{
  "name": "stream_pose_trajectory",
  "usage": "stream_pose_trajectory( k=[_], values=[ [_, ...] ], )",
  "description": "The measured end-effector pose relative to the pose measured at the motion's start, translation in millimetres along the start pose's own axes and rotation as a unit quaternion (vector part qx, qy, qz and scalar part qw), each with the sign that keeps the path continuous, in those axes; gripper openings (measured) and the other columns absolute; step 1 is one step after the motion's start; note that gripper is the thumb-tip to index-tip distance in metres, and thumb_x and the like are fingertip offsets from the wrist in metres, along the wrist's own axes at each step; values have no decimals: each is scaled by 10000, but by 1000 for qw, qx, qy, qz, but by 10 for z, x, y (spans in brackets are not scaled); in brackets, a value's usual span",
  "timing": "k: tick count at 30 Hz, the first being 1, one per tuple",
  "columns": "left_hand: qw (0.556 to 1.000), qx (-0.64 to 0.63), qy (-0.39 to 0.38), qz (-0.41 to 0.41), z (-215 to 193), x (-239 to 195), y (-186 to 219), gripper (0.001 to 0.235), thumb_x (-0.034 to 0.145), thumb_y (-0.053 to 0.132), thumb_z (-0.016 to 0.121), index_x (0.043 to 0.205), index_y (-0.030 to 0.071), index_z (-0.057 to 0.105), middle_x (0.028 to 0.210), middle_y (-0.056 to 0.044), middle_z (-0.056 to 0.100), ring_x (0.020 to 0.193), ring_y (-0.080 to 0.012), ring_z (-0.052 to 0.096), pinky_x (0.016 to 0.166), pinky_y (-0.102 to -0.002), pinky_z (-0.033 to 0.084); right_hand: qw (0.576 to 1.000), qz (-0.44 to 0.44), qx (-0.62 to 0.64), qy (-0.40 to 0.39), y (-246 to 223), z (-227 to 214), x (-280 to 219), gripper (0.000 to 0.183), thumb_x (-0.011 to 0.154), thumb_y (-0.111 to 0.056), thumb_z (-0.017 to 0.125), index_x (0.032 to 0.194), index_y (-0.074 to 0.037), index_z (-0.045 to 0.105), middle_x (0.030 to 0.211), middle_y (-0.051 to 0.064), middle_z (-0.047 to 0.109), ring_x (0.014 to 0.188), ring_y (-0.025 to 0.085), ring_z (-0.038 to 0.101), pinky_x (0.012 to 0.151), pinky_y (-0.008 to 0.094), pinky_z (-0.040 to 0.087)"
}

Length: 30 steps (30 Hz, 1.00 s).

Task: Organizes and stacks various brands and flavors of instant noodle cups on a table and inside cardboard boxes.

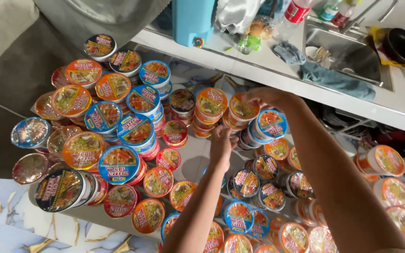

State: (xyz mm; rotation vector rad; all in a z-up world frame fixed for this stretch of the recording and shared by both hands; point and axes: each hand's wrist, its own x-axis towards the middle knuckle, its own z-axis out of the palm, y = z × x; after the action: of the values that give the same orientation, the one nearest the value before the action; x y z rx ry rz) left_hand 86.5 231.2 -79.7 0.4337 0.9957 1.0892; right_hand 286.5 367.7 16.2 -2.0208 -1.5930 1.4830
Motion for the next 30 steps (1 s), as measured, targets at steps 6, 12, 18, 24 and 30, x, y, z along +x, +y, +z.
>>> stream_pose_trajectory(
  k=[6,12,18,24,30],
  values=[
    [999,-33,-38,-13,112,-17,0,434,927,237,630,1328,110,522,1120,-34,643,860,-129,648,774,-300,527,986,9,117,-115,340,-75,500,502,827,-272,746,1253,-9,701,1165,109,772,1096,246,701,1012,383,510],
    [995,-29,-79,50,339,-222,185,359,927,209,656,1252,79,577,1048,-19,652,867,-67,606,772,-223,504,972,-66,166,-149,-45,-140,-147,589,765,-247,759,1303,-28,663,1258,128,727,1167,254,675,1032,416,494],
    [965,103,-104,219,467,-353,264,400,952,203,711,1293,9,631,1016,-102,566,853,-140,530,737,-286,440,943,-208,205,-159,-211,-344,-647,691,794,-210,782,1404,32,567,1319,139,673,1225,237,628,1074,404,468],
    [926,154,-103,328,542,-926,736,656,904,220,737,1430,32,393,1358,-153,397,1132,-240,663,938,-356,553,929,-311,179,-93,-668,-152,-1904,765,771,-149,777,1473,14,521,1257,150,678,1144,237,640,1003,413,492],
    [894,209,-139,371,167,-1591,1104,676,918,223,723,1486,52,398,1368,-190,386,1234,-267,608,998,-425,547,865,-333,366,-87,251,482,-1820,599,865,-174,732,1394,34,544,1290,143,684,1178,259,653,1049,440,481]
  ],
)
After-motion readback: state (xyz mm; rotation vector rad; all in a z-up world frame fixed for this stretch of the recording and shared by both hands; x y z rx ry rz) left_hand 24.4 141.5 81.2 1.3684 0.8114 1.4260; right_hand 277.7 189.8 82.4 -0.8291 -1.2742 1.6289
